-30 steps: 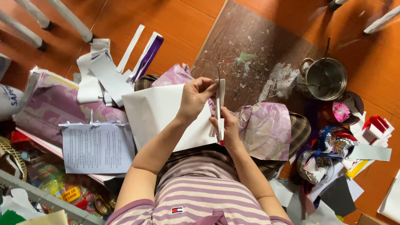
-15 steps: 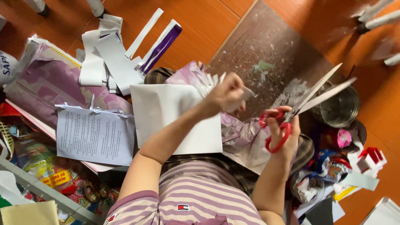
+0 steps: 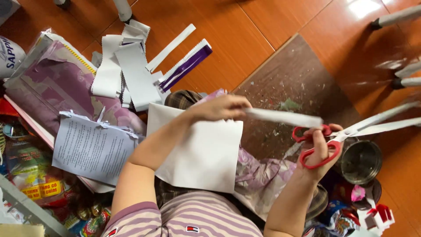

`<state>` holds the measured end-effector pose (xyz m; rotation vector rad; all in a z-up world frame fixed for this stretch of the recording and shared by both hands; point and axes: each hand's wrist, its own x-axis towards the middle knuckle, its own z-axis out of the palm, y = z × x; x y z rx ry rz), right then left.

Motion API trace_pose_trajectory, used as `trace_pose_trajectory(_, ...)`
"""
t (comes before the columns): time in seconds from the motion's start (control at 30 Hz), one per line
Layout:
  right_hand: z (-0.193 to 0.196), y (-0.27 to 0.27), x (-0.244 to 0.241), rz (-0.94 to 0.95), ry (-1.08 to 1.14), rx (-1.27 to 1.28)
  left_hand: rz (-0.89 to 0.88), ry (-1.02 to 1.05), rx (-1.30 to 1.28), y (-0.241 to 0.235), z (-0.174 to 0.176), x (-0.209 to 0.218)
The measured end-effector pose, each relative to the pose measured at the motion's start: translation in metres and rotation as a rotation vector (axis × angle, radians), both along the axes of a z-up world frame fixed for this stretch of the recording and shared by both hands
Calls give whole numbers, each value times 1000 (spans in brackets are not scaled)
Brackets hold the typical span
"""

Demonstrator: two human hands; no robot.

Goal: Cutting strips of white paper with scissors and folding them for a craft project

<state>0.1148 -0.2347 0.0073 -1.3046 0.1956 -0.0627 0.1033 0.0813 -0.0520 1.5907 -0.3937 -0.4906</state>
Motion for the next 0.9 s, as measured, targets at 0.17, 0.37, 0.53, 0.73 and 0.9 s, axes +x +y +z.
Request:
trace_pose_trajectory(0.17,-36,4,-1,-8,-13,-261,598,80,0,109,-107,46)
trace_pose_trajectory(0.37,-77,-9,-26,12,175,-251,842,274,455,226,-242,19)
trace_pose_trajectory(0.53,-57,7,-47,107,253,-372,815,318,783,235,-237,-3)
trace_pose_trajectory(0.73,-54,13,-82,430,333,-797,760,-111,1210,169,-122,-22)
trace_pose_trajectory(0.9,-91,23,-112,680,371,-1101,659,-347,727,68,15,-77)
